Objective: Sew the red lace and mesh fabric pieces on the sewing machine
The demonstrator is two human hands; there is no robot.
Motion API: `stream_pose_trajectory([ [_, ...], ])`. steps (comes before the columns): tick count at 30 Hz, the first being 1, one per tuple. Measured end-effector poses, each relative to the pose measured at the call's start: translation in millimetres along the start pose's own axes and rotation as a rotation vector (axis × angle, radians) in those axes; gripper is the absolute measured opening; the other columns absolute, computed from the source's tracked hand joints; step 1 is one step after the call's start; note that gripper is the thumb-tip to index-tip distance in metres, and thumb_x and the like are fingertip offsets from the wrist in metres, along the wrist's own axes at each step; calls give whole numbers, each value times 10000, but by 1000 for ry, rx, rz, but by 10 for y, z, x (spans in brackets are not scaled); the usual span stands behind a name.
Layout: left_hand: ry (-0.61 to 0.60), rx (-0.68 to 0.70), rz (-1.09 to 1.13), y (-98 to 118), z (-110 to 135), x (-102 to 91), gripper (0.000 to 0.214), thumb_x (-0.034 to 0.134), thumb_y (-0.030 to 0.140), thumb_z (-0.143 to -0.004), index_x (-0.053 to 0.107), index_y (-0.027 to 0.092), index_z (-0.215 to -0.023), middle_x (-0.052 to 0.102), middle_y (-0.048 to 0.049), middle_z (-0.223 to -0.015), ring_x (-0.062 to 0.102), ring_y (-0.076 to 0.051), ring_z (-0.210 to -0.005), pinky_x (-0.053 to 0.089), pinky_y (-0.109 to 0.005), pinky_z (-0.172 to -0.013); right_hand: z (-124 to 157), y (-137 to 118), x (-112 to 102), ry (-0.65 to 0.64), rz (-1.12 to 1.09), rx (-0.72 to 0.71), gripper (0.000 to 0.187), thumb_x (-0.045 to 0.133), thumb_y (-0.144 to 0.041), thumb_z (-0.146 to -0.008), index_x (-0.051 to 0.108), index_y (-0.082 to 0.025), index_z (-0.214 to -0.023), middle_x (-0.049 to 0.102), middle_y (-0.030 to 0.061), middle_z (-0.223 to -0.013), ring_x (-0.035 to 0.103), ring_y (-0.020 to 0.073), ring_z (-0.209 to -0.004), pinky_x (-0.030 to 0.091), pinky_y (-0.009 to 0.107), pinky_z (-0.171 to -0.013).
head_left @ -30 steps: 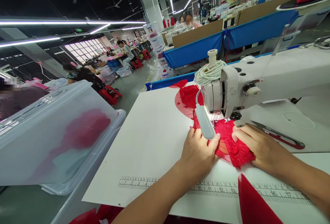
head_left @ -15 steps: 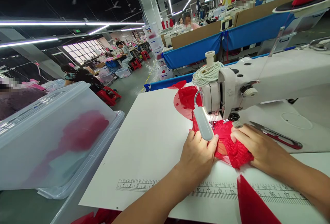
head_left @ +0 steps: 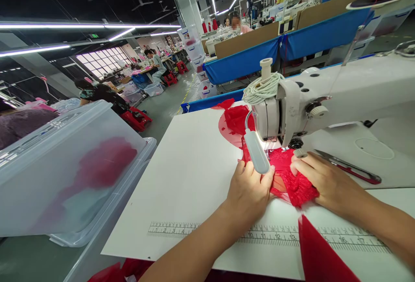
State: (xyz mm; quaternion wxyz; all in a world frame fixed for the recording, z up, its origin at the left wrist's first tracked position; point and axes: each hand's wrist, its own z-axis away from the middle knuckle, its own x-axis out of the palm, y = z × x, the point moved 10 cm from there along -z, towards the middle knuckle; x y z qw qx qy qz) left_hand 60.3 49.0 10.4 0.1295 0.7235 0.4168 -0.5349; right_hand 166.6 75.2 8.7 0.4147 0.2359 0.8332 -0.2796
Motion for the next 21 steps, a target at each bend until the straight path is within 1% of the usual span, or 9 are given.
stream_pose_trajectory([
  [4,-39,-14,8,-18,-2,27,420,488,363,-997,601,125,-1324,707,-176,-1129,649,-293,-971,418,-437,-855,1,6,-7,9,-3,20,184,492,-58,-799,428,-230,-796,487,25,-799,457,184,-693,360,308,-595],
  [8,-57,-25,20,-33,0,27,435,506,386,-991,597,135,-1335,701,-177,-1140,635,-298,-981,401,-443,-879,14,43,15,-8,-14,37,191,478,-43,-773,443,-229,-799,508,30,-797,462,192,-696,362,320,-596],
  [11,-43,-29,40,-41,-6,-5,438,478,403,-1003,604,130,-1322,698,-176,-1132,629,-297,-978,388,-453,-904,15,62,27,-25,-23,44,218,490,-38,-723,454,-235,-811,531,36,-807,473,207,-715,376,330,-605],
  [14,-14,-40,56,-47,-19,-43,422,485,395,-996,620,122,-1288,696,-174,-1104,619,-293,-960,391,-450,-890,10,66,33,-37,-12,48,268,519,-49,-647,470,-241,-827,571,50,-871,501,230,-763,404,346,-635],
  [16,8,-55,52,-51,-33,-69,369,513,352,-971,645,130,-1235,700,-158,-1047,613,-278,-912,406,-430,-842,6,40,25,-32,10,23,268,548,-78,-639,479,-241,-841,590,65,-921,522,243,-799,422,353,-655],
  [17,13,-59,41,-48,-41,-78,314,519,303,-959,663,139,-1184,700,-142,-1001,609,-262,-868,413,-408,-799,4,22,18,-28,26,7,254,568,-100,-654,485,-239,-850,597,72,-937,531,247,-812,429,355,-662],
  [19,14,-45,11,-23,-62,-96,208,498,165,-936,692,157,-1010,679,-91,-855,586,-214,-744,400,-345,-675,-1,-17,-5,-17,69,-23,212,603,-154,-696,506,-231,-869,612,85,-956,548,250,-820,432,354,-659],
  [21,-6,9,18,35,-83,-107,267,439,46,-920,665,166,-843,643,-51,-773,552,-169,-649,346,-296,-559,-7,-60,-45,2,135,-45,166,605,-196,-742,544,-220,-894,631,94,-956,573,253,-814,417,344,-626],
])
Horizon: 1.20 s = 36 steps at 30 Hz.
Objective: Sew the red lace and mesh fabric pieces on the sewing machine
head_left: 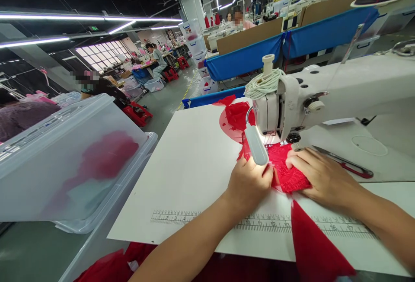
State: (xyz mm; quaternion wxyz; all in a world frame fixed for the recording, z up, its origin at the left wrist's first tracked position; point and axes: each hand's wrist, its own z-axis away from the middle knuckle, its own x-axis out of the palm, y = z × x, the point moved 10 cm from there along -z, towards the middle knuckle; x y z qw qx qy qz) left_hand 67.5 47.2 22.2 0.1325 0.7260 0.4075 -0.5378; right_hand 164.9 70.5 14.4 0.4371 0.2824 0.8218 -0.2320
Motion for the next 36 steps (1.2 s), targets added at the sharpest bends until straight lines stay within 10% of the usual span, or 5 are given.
stream_pose_trajectory([
  [7,-224,-29,363,-93,-58,123,289,360,14,-923,589,165,-1014,646,-36,-898,585,-140,-710,451,-237,-569,17,-163,-153,122,41,-75,315,477,-162,-879,637,-223,-1144,732,71,-1144,652,177,-669,353,293,-496],
  [15,-150,-169,719,-328,-151,46,251,451,0,-813,538,188,-956,594,5,-810,573,-147,-746,477,-245,-685,-35,121,-88,100,-339,214,251,449,-379,-994,623,-255,-862,685,8,-674,631,181,-568,435,288,-532],
  [21,-119,-334,500,-289,-162,109,154,658,261,-860,518,198,-842,559,7,-748,553,-170,-713,433,-266,-625,-31,72,-186,160,-311,155,226,452,-349,-1001,620,-244,-891,685,14,-687,636,181,-583,444,282,-534],
  [28,-183,-184,423,-147,-137,100,199,495,25,-860,605,174,-787,644,-21,-827,596,-163,-787,443,-259,-650,6,-333,-258,158,-96,-156,193,483,-327,-1004,657,-248,-975,738,30,-932,625,138,-634,366,255,-501],
  [36,-213,-149,547,-125,-89,68,309,450,-41,-853,649,177,-945,682,-12,-921,621,-143,-826,473,-234,-731,-43,-59,-308,211,-392,113,342,394,-314,-1038,453,-251,-707,511,-45,-531,488,126,-465,408,256,-501],
])
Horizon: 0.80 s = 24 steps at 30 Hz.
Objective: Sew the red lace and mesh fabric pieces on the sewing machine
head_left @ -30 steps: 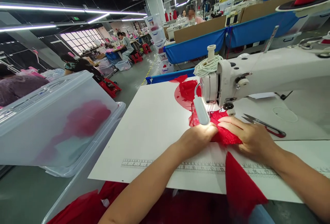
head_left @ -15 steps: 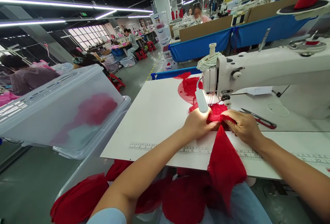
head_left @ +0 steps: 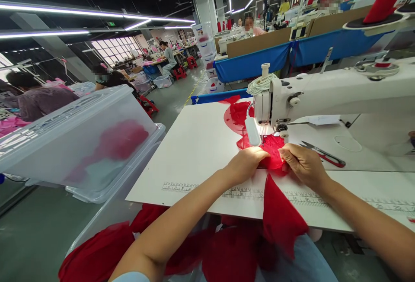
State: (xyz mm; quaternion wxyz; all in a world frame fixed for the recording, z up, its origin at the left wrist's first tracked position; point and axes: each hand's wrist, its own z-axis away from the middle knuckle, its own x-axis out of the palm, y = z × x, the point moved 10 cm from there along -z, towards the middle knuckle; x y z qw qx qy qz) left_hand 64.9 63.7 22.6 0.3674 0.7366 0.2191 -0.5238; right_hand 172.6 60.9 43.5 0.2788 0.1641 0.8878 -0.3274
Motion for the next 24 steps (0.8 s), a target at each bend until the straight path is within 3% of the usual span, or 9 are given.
stream_pose_trajectory([
  [2,29,-65,7,-49,1,-18,266,433,-19,-863,618,171,-882,660,-14,-850,604,-154,-778,462,-245,-700,7,8,-43,25,-13,-1,248,407,-316,-1034,511,-252,-818,599,-23,-629,568,142,-534,462,270,-557],
  [4,66,-111,8,-83,2,-65,241,403,17,-896,580,171,-844,631,-22,-801,586,-166,-744,448,-258,-672,22,-58,-29,15,38,-63,153,490,-374,-999,565,-243,-980,683,41,-866,644,179,-694,494,297,-614],
  [7,85,-139,29,-115,-6,-131,217,400,74,-935,526,187,-799,592,-13,-755,559,-162,-699,425,-254,-637,58,-217,95,-35,233,-217,196,566,-349,-943,601,-223,-1089,684,104,-1084,660,229,-864,491,318,-635],
  [9,72,-131,49,-123,-15,-156,213,411,74,-933,515,195,-791,575,2,-735,546,-150,-673,413,-242,-616,65,-237,154,-43,307,-243,143,501,-250,-965,633,-224,-1015,706,70,-945,649,214,-813,468,306,-619],
  [13,18,-98,84,-115,-27,-139,200,471,23,-872,560,202,-865,562,32,-719,535,-135,-653,400,-231,-600,27,-79,52,47,200,-89,244,435,-224,-1003,661,-235,-913,656,18,-713,601,173,-652,446,285,-581],
  [18,51,-177,65,-109,-49,-54,130,675,196,-852,546,197,-840,556,24,-727,527,-149,-664,351,-244,-562,0,-147,-51,80,28,-150,255,449,-228,-1005,658,-236,-858,649,26,-712,604,180,-666,475,296,-628],
  [21,103,-231,29,-101,-56,-39,254,637,273,-900,469,206,-723,507,20,-684,491,-153,-650,294,-260,-558,11,-211,-54,77,22,-216,255,438,-239,-1016,656,-240,-884,674,28,-759,633,173,-701,488,280,-640],
  [24,93,-192,48,-67,-54,-48,316,557,178,-909,364,211,-662,455,26,-650,435,-143,-618,260,-274,-562,49,-206,-3,80,178,-229,170,519,-322,-985,655,-228,-945,721,47,-894,664,171,-708,459,265,-549],
])
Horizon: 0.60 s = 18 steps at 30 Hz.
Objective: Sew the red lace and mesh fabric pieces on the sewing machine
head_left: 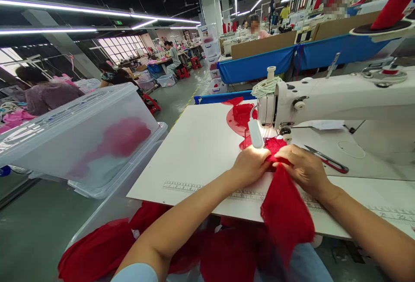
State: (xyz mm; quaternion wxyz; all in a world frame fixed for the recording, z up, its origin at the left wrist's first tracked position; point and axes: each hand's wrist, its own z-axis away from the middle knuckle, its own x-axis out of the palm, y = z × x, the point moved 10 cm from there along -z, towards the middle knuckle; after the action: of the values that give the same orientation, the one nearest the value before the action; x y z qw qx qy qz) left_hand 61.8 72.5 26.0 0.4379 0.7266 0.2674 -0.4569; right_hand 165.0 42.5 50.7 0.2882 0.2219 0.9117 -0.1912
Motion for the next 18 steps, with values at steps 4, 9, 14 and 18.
stream_pose_trajectory([
  [4,1,30,47,-78,14,-96,359,464,118,-911,251,220,-640,362,33,-607,378,-144,-597,254,-285,-568,52,164,112,-38,211,132,189,566,-292,-891,666,-226,-1038,747,63,-1064,651,181,-589,328,291,-405],
  [9,4,35,122,-224,10,-87,405,362,160,-968,184,227,-610,328,32,-589,350,-134,-573,273,-286,-564,23,345,4,109,91,213,268,447,-72,-860,642,-249,-905,734,4,-837,684,167,-646,504,274,-545],
  [14,2,62,152,-231,10,-59,429,327,219,-1006,175,227,-605,304,37,-571,333,-131,-555,290,-283,-556,25,344,-233,288,49,154,271,426,-59,-910,621,-247,-917,703,48,-977,697,195,-897,563,319,-718],
  [18,-9,98,112,-173,6,-112,437,318,222,-1020,181,223,-604,329,33,-568,356,-133,-566,312,-285,-581,37,218,-219,267,66,71,334,427,-24,-863,618,-245,-1025,682,57,-985,684,212,-941,561,355,-808],
])
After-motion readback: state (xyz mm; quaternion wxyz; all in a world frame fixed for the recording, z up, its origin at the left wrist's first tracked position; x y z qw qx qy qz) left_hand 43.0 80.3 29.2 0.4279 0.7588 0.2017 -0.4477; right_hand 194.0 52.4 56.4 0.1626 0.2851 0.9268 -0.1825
